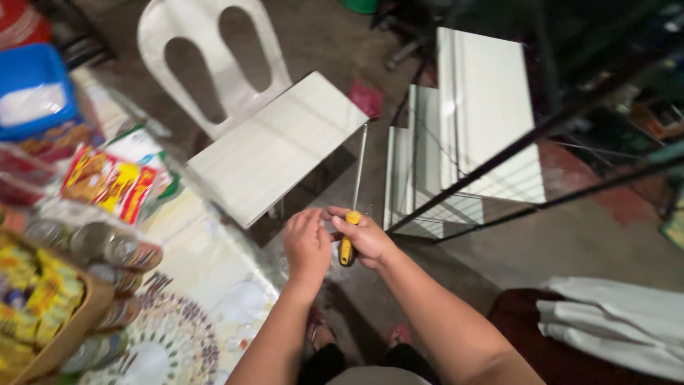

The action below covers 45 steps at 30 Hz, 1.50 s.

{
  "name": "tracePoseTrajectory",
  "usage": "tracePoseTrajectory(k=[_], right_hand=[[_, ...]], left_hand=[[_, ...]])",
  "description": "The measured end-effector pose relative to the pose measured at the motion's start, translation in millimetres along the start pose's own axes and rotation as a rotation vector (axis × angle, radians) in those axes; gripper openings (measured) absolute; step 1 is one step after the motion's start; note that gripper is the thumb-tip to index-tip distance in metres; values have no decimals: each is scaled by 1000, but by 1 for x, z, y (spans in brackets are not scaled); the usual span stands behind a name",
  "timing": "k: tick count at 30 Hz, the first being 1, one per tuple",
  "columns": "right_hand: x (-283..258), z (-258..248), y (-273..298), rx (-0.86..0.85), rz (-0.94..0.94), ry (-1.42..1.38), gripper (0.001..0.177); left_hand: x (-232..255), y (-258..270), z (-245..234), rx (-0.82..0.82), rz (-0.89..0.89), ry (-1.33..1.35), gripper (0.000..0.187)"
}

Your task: The person uses a screwdriver to tighten screws on a black metal wire shelving unit, securing white laminate shelves into place. The person repeatedly adjusts the shelves and tightens fasteners at different heights on the frame.

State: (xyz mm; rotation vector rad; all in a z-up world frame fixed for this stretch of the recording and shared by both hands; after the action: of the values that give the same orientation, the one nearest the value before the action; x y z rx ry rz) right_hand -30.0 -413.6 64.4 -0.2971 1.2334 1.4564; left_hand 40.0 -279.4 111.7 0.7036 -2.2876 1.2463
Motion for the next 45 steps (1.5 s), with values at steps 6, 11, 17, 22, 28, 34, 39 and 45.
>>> tracePoseTrajectory(k=[6,11,17,22,28,34,39,45], right_hand=[[-25,-64,59,134,-43,6,50],[-38,-114,112,246,-72,16,41],[-47,-169,166,321,-60,42,32],[-48,-207,204,322,-116,115,15],[-56,-244,236,352,-250,29,11],[-88,-260,241,472,-400,-26,21],[-112,-251,232,511,-480,-100,29],[-143,-237,207,558,-677,-72,34]], left_hand=[[36,3,84,-104,-334,480,25],[85,13,156,-160,-883,1132,30],[170,13,191,-297,-940,1189,30],[234,21,210,-452,-984,1104,27],[269,28,242,-421,-942,1160,25],[255,7,254,-189,-874,1139,20],[234,-31,253,-104,-859,1156,18],[206,-76,276,-27,-900,1242,16]])
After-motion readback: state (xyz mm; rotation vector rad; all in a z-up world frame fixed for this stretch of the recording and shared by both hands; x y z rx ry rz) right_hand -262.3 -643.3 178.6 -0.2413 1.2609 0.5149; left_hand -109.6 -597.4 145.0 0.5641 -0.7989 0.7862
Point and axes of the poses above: each hand's wrist, its own y-axis away from the middle knuckle, its own z-axis out of the palm, x = y × z, the point moved 4 cm from there along -y, towards the middle knuckle, and after that the axes turned 9 degrees about z, right-handed, at the moved point
